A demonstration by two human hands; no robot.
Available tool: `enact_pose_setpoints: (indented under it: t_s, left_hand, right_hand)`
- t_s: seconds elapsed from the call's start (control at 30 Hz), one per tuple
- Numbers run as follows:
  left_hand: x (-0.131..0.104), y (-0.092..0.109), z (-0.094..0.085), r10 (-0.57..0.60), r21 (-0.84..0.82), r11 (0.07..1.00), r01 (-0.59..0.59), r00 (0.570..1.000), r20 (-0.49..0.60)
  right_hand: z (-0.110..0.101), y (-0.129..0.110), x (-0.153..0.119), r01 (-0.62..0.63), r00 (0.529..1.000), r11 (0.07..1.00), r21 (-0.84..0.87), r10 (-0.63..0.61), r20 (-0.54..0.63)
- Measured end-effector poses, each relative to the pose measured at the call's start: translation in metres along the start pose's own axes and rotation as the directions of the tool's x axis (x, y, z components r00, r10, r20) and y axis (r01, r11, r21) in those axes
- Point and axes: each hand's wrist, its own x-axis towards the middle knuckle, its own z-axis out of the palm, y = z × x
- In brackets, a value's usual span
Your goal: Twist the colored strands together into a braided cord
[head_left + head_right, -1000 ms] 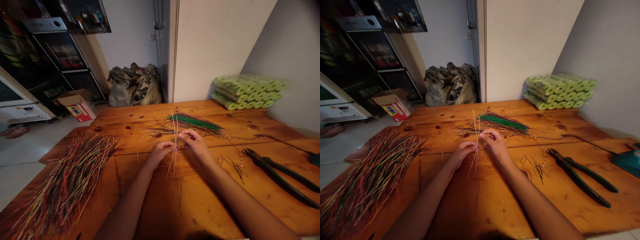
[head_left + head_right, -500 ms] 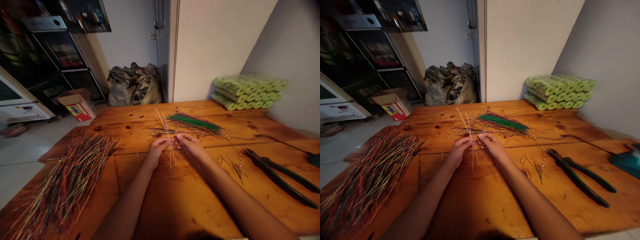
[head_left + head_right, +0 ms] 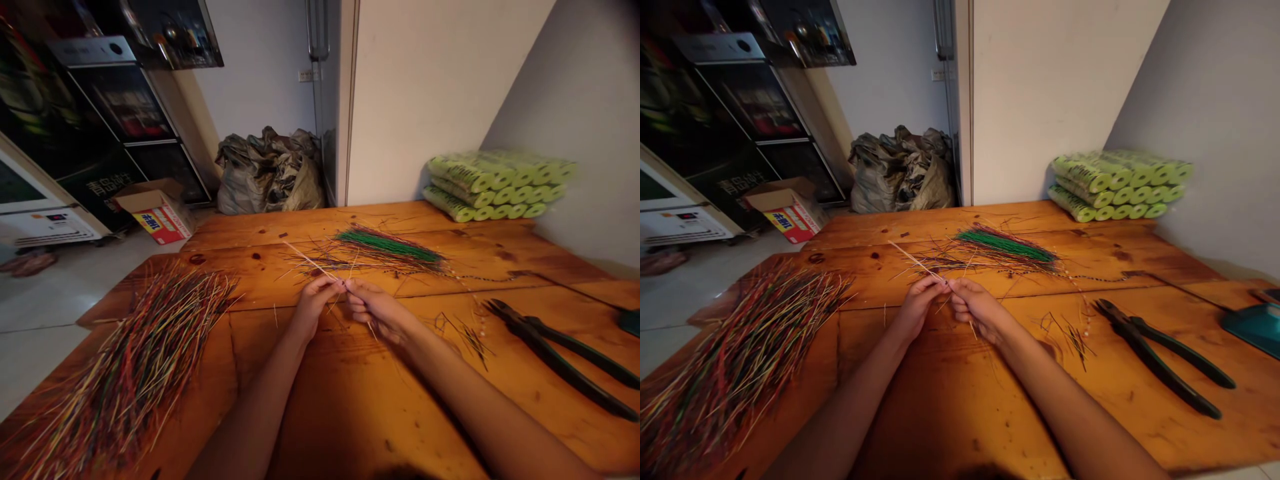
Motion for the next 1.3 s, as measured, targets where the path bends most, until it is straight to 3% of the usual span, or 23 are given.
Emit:
enact_pose_setpoints:
  t_s: [0.2, 0.27, 0.33, 0.37, 0.43, 0.5, 0.57, 0.67, 0.8, 1.03, 1.13, 1.3]
  left_hand:
    - [-0.001, 0.002, 0.000, -0.036, -0.007, 0.999, 0.037, 0.999, 0.030]
    - [-0.001, 0.002, 0.001, -0.005, 0.026, 1.000, 0.005, 1.000, 0.018]
    - [0.000, 0.001, 0.001, 0.033, 0.029, 0.999, -0.032, 0.999, -0.027]
    - [0.001, 0.001, 0.000, 0.044, 0.006, 0.999, -0.043, 0.997, -0.061]
    - [0.002, 0.002, -0.002, 0.035, -0.084, 0.995, -0.047, 0.990, -0.139]
    - [0.004, 0.002, -0.005, -0.008, -0.198, 0.980, -0.031, 0.981, -0.194]
    - [0.005, 0.003, -0.007, -0.058, -0.281, 0.960, 0.002, 0.980, -0.191]
    - [0.004, 0.003, -0.007, -0.104, -0.304, 0.951, 0.060, 0.986, -0.130]
    - [0.001, 0.004, -0.005, -0.158, -0.260, 0.955, 0.145, 0.987, -0.028]
    - [-0.003, 0.004, -0.003, -0.234, -0.223, 0.941, 0.254, 0.966, 0.114]
    - [-0.002, 0.004, -0.004, -0.253, -0.229, 0.934, 0.275, 0.960, 0.124]
    - [-0.002, 0.004, -0.004, -0.264, -0.226, 0.930, 0.289, 0.955, 0.133]
  right_hand:
    - [0.003, 0.002, -0.002, 0.014, 1.000, 0.999, -0.045, -0.012, 0.027]
    - [0.003, 0.004, 0.000, 0.067, 0.998, 0.987, -0.145, -0.068, -0.002]
    - [-0.001, 0.004, 0.004, 0.174, 0.975, 0.914, -0.367, -0.211, -0.063]
    - [-0.005, 0.003, 0.005, 0.230, 0.943, 0.822, -0.520, -0.321, -0.091]
    - [-0.019, -0.005, 0.006, 0.253, 0.834, 0.512, -0.821, -0.545, -0.083]
    - [-0.034, -0.015, 0.005, 0.106, 0.755, 0.157, -0.982, -0.656, -0.023]
    - [-0.048, -0.024, 0.001, -0.112, 0.758, -0.108, -0.988, -0.652, -0.014]
    - [-0.058, -0.027, -0.002, -0.298, 0.787, -0.299, -0.906, -0.614, -0.056]
    - [-0.063, -0.022, 0.002, -0.340, 0.813, -0.369, -0.865, -0.578, -0.073]
    - [-0.061, -0.023, 0.005, -0.314, 0.805, -0.356, -0.880, -0.591, -0.047]
    - [-0.057, -0.024, 0.003, -0.286, 0.774, -0.365, -0.886, -0.633, 0.011]
    - [-0.053, -0.028, -0.001, -0.248, 0.682, -0.383, -0.890, -0.721, 0.120]
